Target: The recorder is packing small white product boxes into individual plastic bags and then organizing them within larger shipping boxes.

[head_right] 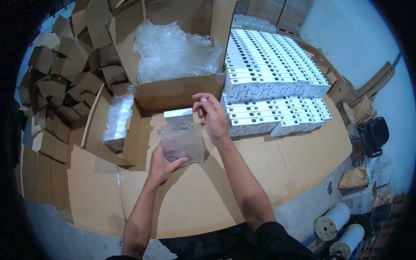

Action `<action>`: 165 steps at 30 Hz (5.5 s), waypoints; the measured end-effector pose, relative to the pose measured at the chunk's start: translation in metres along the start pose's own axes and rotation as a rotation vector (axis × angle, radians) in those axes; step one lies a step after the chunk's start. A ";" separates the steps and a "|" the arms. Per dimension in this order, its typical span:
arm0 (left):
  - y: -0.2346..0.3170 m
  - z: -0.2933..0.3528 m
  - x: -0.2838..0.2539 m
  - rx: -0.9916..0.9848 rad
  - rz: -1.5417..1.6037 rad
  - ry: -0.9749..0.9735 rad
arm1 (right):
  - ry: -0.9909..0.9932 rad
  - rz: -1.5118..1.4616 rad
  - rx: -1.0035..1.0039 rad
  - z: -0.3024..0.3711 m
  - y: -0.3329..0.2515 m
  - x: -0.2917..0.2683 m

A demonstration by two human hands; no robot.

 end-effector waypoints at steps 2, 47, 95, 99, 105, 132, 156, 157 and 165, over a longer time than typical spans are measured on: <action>-0.003 -0.001 0.000 0.064 0.040 0.007 | 0.047 0.054 -0.025 0.002 0.006 -0.010; -0.011 -0.011 -0.012 0.027 0.101 -0.039 | 0.002 0.255 -0.051 0.012 -0.002 -0.012; -0.033 -0.043 -0.001 0.026 0.435 0.112 | 0.067 0.259 0.303 0.048 0.045 -0.020; -0.031 -0.042 -0.001 -0.003 0.453 0.086 | 0.088 0.300 0.222 0.048 0.052 -0.019; -0.022 -0.041 0.000 0.057 0.395 0.121 | 0.198 0.109 0.207 0.051 0.058 -0.013; 0.014 -0.025 -0.015 0.170 0.480 0.316 | 0.061 0.097 0.105 0.057 0.031 0.005; -0.008 -0.027 -0.013 0.067 0.518 0.258 | -0.027 0.249 0.041 0.058 0.033 -0.006; -0.010 -0.027 -0.013 0.053 0.524 0.257 | -0.028 0.248 0.041 0.058 0.035 -0.006; -0.009 -0.030 -0.010 0.061 0.596 0.271 | -0.189 0.285 -0.085 0.057 0.008 0.009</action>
Point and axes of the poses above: each hand's wrist, its own z-axis away from the middle knuckle, its own x-axis out of the palm, y = z × x, the point moved 5 cm from there along -z, towards the middle knuckle, and after that the axes turned 10 degrees about -z, right-handed, at the moved point
